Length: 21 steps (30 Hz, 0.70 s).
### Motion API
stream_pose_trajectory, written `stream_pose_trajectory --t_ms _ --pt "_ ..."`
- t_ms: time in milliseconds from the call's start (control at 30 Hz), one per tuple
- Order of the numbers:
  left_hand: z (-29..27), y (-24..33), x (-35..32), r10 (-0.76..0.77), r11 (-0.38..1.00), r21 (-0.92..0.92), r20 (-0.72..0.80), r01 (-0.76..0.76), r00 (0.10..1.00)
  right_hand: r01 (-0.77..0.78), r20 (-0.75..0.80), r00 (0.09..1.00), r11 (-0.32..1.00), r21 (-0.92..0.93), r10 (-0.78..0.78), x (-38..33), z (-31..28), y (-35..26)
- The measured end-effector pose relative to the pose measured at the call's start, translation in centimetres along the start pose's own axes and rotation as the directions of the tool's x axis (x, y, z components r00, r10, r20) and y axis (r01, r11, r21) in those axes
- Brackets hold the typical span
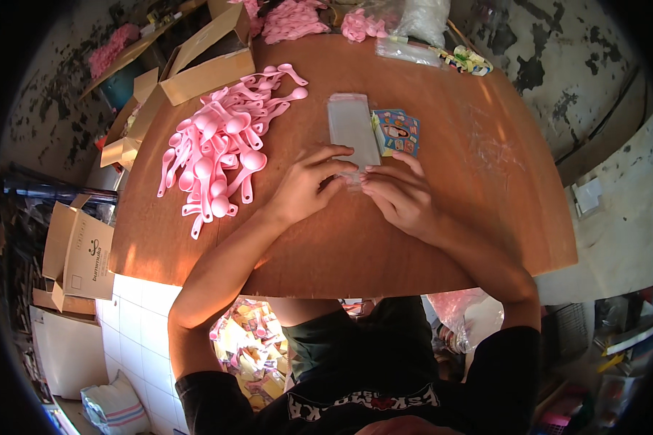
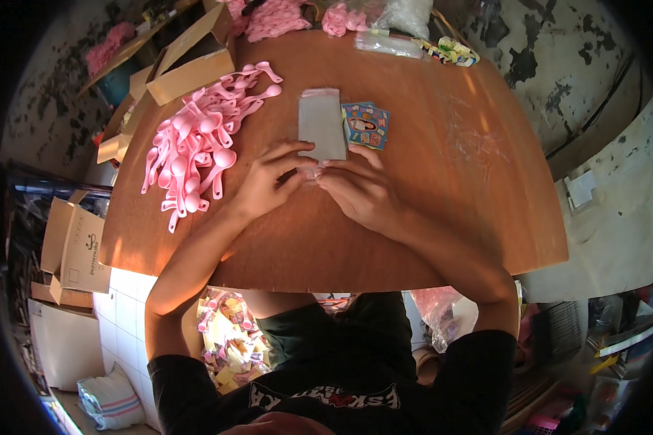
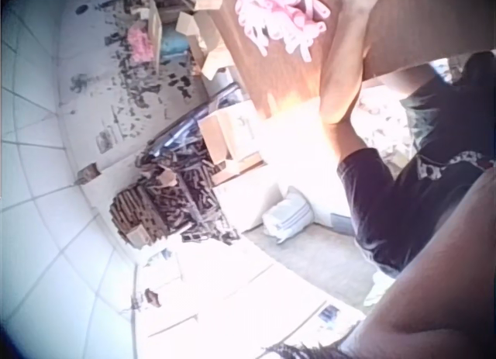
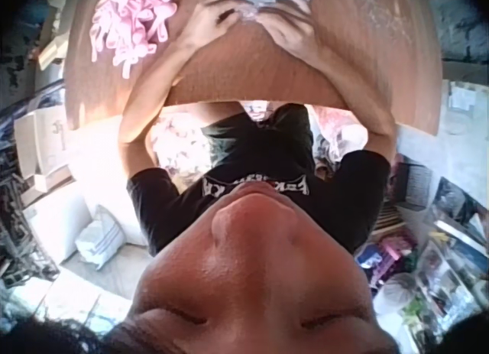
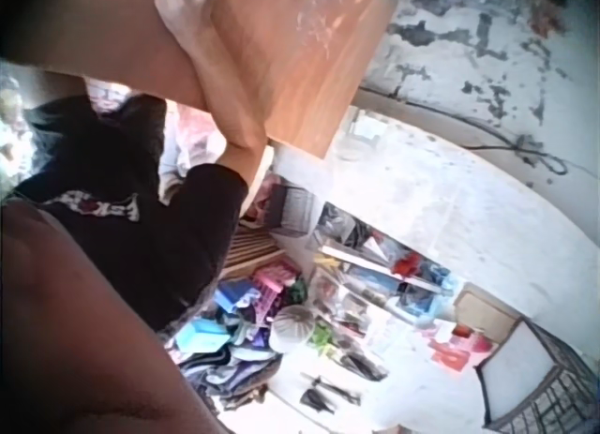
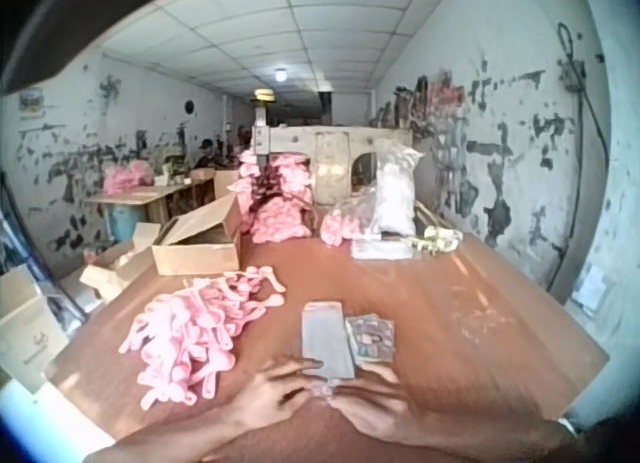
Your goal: The person repeatedly picks up pink plastic spoons and places them into small clear plastic bags along with a yellow paper insert. The person seals each bag and sets it aside, continuing the process with multiple spoons and bags.
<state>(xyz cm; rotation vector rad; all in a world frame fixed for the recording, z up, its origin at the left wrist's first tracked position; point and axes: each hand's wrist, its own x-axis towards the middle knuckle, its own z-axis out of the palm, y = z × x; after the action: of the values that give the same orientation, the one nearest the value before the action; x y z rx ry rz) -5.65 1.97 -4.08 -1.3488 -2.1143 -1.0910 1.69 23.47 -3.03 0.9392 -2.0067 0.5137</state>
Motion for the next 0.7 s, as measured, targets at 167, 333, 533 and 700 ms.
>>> stream_pose_trajectory --t_ms 167,333,533,700 --pt "0.2 -0.1 0.1 0.023 0.998 -0.051 -0.004 -0.024 1.0 0.034 -0.006 0.999 0.999 -0.021 -0.034 0.1 -0.3 0.0" --pt "0.0 0.0 0.1 0.059 0.996 -0.073 0.009 -0.058 0.998 -0.014 -0.032 0.999 1.0 -0.011 0.014 0.4 -0.3 -0.1" --pt "0.1 0.8 0.0 0.002 0.986 -0.167 0.041 0.005 0.999 -0.027 -0.052 0.998 0.999 0.031 0.028 0.5 -0.3 0.1" --pt "0.3 0.4 -0.1 0.027 0.983 -0.181 0.027 -0.021 0.999 -0.045 -0.044 0.998 0.996 0.082 0.049 0.4 -0.5 0.6"
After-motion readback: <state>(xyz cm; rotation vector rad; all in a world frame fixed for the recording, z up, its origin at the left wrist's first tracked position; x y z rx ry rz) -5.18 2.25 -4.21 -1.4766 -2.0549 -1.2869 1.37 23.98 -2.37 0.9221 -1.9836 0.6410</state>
